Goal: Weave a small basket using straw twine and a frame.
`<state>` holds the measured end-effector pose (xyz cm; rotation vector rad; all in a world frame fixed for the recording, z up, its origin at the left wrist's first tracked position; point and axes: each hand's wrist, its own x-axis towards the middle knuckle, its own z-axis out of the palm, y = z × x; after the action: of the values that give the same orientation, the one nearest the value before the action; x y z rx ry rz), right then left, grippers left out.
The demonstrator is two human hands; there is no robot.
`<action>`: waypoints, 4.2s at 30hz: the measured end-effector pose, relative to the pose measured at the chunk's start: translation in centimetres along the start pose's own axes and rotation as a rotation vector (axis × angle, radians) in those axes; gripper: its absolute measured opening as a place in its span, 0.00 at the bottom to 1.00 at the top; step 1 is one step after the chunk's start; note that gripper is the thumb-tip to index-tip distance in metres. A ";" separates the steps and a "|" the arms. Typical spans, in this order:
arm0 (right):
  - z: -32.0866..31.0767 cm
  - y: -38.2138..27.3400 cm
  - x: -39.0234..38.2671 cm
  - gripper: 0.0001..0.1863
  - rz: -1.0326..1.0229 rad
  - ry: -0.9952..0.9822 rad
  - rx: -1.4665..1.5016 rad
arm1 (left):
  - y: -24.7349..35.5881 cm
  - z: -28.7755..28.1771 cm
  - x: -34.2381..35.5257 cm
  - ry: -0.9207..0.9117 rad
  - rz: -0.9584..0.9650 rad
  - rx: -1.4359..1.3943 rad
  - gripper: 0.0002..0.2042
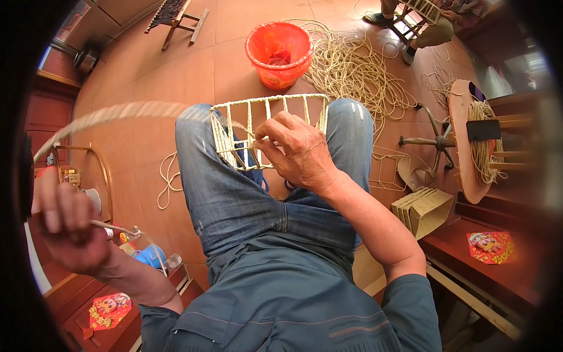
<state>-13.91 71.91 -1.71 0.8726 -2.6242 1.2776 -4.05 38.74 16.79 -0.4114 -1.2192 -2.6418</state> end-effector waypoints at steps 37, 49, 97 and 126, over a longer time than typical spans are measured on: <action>-0.6 -0.5 -0.1 0.08 -0.015 -0.070 -0.080 | -17.6 -1.5 -7.2 0.241 -0.625 0.238 0.12; 0.5 -0.1 -0.2 0.12 -0.023 0.038 -0.140 | 2.0 -3.2 0.3 -0.051 -0.004 0.043 0.14; 0.0 -0.7 -0.3 0.10 0.037 -0.074 -0.102 | -17.2 -1.8 -6.7 0.298 -0.681 0.093 0.12; 1.1 -0.7 -0.2 0.06 -0.024 0.079 -0.139 | -19.1 -0.5 -4.8 0.164 -0.433 1.003 0.14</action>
<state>-13.20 70.86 -2.01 0.8121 -2.5964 1.0861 -5.27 50.88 1.37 0.2642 -2.5067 -1.8726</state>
